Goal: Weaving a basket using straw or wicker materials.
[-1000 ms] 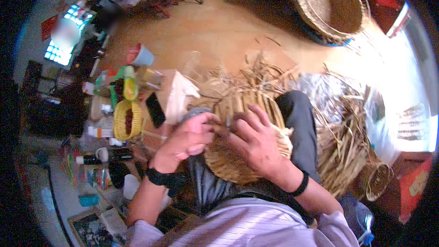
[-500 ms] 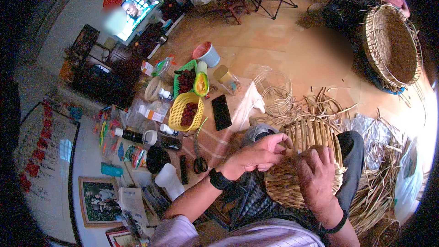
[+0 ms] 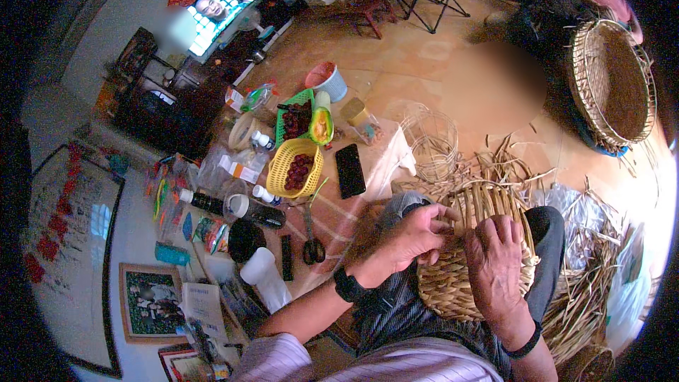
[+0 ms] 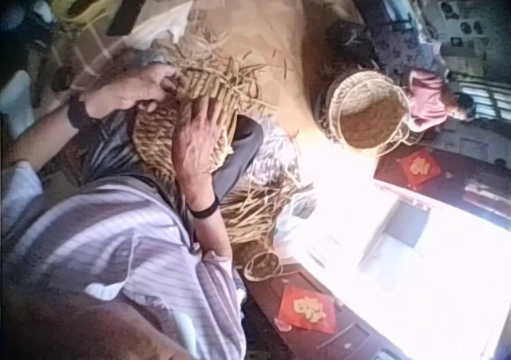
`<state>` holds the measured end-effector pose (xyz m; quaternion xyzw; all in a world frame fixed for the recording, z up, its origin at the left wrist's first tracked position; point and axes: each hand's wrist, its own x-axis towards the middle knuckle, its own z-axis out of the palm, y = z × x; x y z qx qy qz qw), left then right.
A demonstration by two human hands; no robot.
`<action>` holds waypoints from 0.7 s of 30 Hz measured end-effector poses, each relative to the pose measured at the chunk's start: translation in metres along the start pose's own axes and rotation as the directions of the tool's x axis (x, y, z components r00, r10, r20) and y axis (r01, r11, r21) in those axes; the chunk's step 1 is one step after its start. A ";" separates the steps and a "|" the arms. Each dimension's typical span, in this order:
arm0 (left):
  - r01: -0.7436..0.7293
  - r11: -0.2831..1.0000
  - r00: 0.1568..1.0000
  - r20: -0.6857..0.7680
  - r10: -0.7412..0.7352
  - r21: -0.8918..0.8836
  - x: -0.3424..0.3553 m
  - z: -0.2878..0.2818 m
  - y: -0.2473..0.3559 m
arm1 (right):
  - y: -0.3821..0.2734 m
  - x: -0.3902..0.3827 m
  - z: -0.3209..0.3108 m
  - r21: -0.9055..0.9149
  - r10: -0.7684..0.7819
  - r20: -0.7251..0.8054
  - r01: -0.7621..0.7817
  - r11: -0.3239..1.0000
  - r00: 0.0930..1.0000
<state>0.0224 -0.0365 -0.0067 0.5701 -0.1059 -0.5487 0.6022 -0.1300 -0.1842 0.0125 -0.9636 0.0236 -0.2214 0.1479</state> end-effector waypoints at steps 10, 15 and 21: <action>-0.165 0.926 0.974 -0.090 0.206 0.339 -0.010 0.014 -0.007 | 0.002 0.007 -0.013 -0.123 -0.152 0.245 0.186 0.975 0.958; -0.161 0.890 0.973 -0.083 0.215 0.427 -0.010 0.010 -0.008 | -0.006 0.012 -0.020 -0.056 -0.080 0.285 0.100 0.993 0.955; -0.256 0.892 0.942 -0.111 0.317 0.374 -0.019 0.021 -0.002 | -0.002 0.014 -0.019 0.093 -0.044 0.157 0.029 0.995 0.987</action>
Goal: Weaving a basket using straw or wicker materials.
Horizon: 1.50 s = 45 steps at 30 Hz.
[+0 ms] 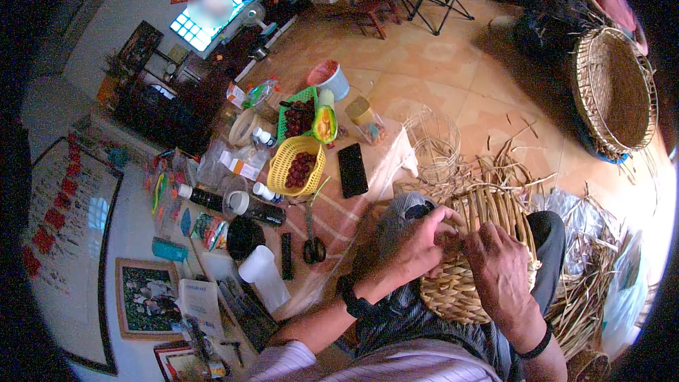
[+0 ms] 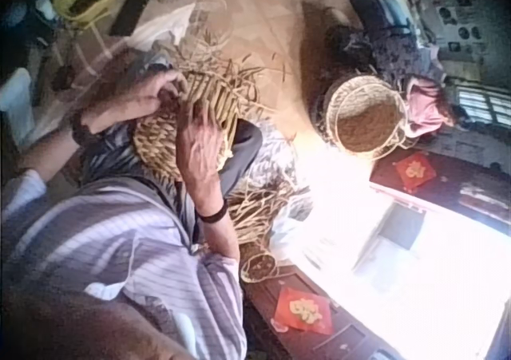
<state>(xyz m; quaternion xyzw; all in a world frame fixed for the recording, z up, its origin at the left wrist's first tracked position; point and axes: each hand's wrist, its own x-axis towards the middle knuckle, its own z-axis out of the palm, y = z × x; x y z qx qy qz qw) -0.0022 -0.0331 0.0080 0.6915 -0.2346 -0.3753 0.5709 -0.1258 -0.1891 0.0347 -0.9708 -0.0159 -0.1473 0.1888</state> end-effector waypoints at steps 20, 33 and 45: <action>-0.160 0.965 0.985 0.091 0.144 0.210 0.013 -0.002 -0.022 | 0.000 -0.013 0.003 0.135 0.102 0.034 -0.105 0.985 0.994; -0.332 0.942 0.939 0.075 0.335 -0.043 0.010 0.000 -0.027 | 0.012 -0.023 0.024 -0.050 0.122 -0.062 -0.125 0.991 0.991; -0.280 0.781 0.952 0.057 0.301 0.559 0.007 -0.004 0.017 | 0.019 -0.042 0.037 0.087 0.188 -0.265 -0.171 0.981 0.946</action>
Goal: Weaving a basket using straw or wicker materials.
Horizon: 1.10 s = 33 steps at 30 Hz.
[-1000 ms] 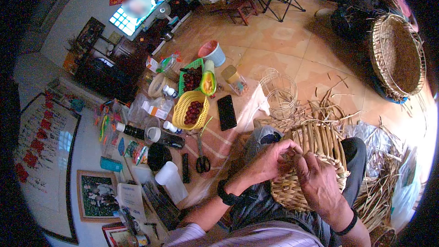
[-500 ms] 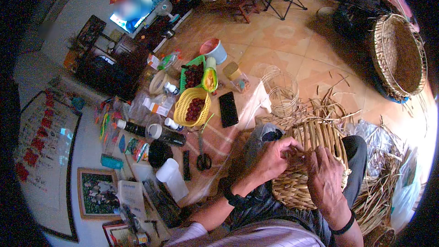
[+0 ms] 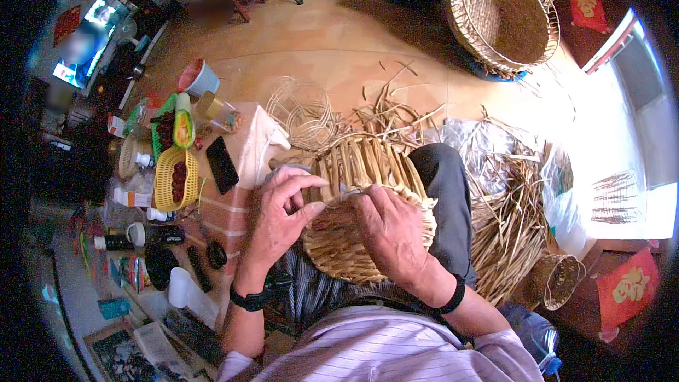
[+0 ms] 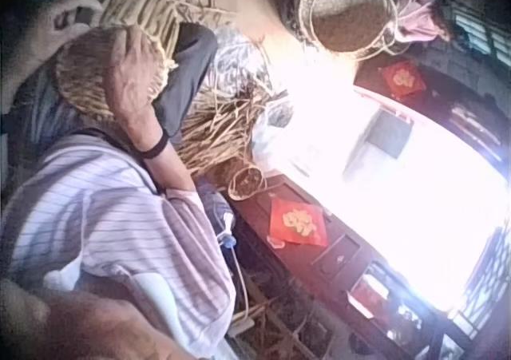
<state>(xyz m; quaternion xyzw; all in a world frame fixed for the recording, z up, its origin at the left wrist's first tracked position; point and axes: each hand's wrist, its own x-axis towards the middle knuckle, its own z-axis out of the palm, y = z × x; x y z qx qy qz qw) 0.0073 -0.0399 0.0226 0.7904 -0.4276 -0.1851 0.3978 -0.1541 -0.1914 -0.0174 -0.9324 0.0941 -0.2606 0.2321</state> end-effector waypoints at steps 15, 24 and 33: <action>-0.119 0.991 0.992 -0.036 0.117 -0.060 0.014 0.024 -0.011 | 0.039 -0.018 -0.025 0.181 0.241 -0.166 -0.211 0.961 0.956; 0.020 0.995 0.994 0.109 -0.009 -0.101 0.022 0.035 -0.017 | 0.059 -0.027 -0.028 0.282 0.287 -0.221 -0.220 0.934 0.932; -0.196 0.967 0.973 0.154 0.171 0.160 0.023 0.026 -0.015 | 0.070 -0.032 -0.027 0.556 0.400 -0.053 -0.306 0.773 0.915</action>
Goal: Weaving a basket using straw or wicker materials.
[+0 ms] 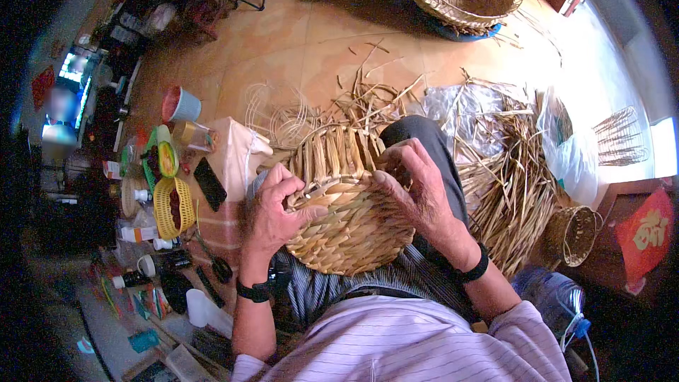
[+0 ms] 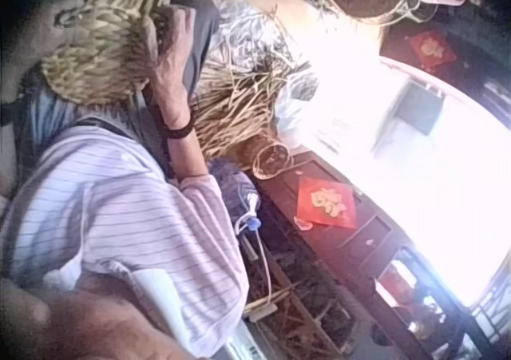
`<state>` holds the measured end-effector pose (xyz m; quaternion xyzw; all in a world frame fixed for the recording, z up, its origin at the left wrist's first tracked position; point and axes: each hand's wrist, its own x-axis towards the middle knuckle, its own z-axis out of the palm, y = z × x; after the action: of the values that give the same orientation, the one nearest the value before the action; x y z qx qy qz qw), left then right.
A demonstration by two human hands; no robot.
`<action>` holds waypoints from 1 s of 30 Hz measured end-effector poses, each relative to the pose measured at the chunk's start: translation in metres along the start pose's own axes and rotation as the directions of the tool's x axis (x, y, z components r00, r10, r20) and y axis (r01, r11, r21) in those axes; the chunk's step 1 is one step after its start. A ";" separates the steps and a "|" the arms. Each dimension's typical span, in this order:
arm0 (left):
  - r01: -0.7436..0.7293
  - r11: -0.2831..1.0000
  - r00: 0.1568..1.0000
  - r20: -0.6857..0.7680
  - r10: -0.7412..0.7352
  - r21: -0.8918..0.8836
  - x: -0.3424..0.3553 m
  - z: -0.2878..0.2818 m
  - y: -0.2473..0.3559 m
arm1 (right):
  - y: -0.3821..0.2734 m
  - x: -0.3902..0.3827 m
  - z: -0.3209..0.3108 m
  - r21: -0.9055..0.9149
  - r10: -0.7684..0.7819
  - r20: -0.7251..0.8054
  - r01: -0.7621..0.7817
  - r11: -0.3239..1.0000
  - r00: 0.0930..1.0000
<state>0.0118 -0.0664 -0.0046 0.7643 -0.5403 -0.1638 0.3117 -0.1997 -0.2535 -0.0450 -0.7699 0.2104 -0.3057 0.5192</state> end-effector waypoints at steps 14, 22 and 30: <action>0.145 0.856 0.988 0.035 -0.147 -0.497 0.003 0.005 -0.021 | 0.018 -0.001 0.008 0.098 -0.015 0.006 0.014 0.995 1.000; -0.095 0.987 0.986 -0.124 0.110 0.128 0.020 0.009 0.034 | 0.021 -0.002 -0.001 0.136 0.038 -0.016 -0.036 0.990 0.999; 0.029 0.976 0.998 0.063 -0.016 -0.218 0.038 0.013 0.024 | 0.028 -0.006 -0.005 0.204 0.079 -0.018 -0.074 0.976 0.997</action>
<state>0.0007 -0.1107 0.0048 0.7260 -0.5197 -0.2491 0.3752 -0.2078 -0.2633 -0.0709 -0.7002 0.2145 -0.3154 0.6036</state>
